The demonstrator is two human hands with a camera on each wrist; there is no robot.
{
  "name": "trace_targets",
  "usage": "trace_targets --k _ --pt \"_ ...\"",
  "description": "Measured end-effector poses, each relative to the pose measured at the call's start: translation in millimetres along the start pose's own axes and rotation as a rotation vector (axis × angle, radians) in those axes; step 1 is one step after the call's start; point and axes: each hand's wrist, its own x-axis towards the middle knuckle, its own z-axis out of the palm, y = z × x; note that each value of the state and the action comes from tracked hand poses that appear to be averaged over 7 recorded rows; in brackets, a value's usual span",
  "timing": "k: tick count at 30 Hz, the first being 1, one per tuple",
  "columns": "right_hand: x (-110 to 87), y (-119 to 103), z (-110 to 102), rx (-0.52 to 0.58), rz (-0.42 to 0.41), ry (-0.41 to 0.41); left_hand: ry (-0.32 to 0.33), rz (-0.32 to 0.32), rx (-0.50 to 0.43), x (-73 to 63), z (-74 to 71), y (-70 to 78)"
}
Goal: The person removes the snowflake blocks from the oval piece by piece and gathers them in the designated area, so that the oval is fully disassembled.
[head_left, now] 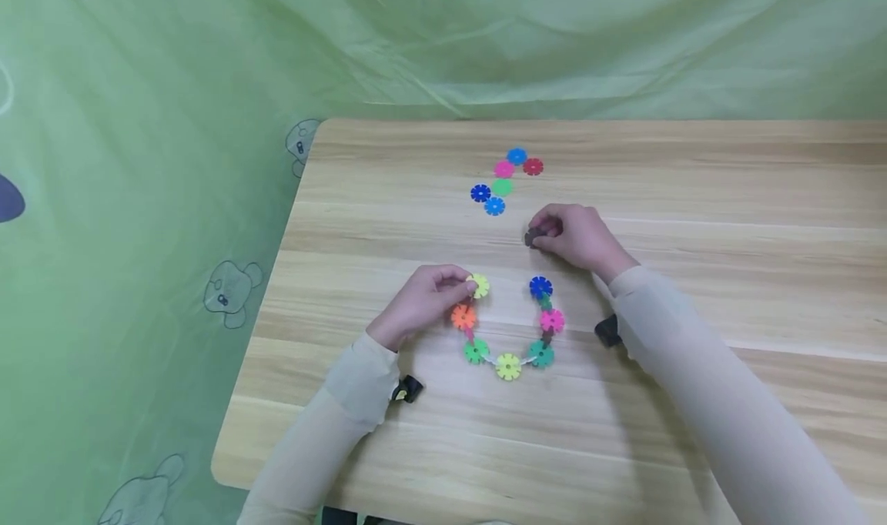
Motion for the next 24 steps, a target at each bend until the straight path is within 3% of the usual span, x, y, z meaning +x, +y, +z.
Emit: trace_targets --k 8,24 --pt "-20.2 2 5 0.033 -0.048 -0.042 -0.004 0.011 -0.008 5.0 1.1 5.9" --pt "-50.8 -11 25 0.129 -0.247 0.02 -0.026 0.006 0.007 11.8 4.5 9.9"
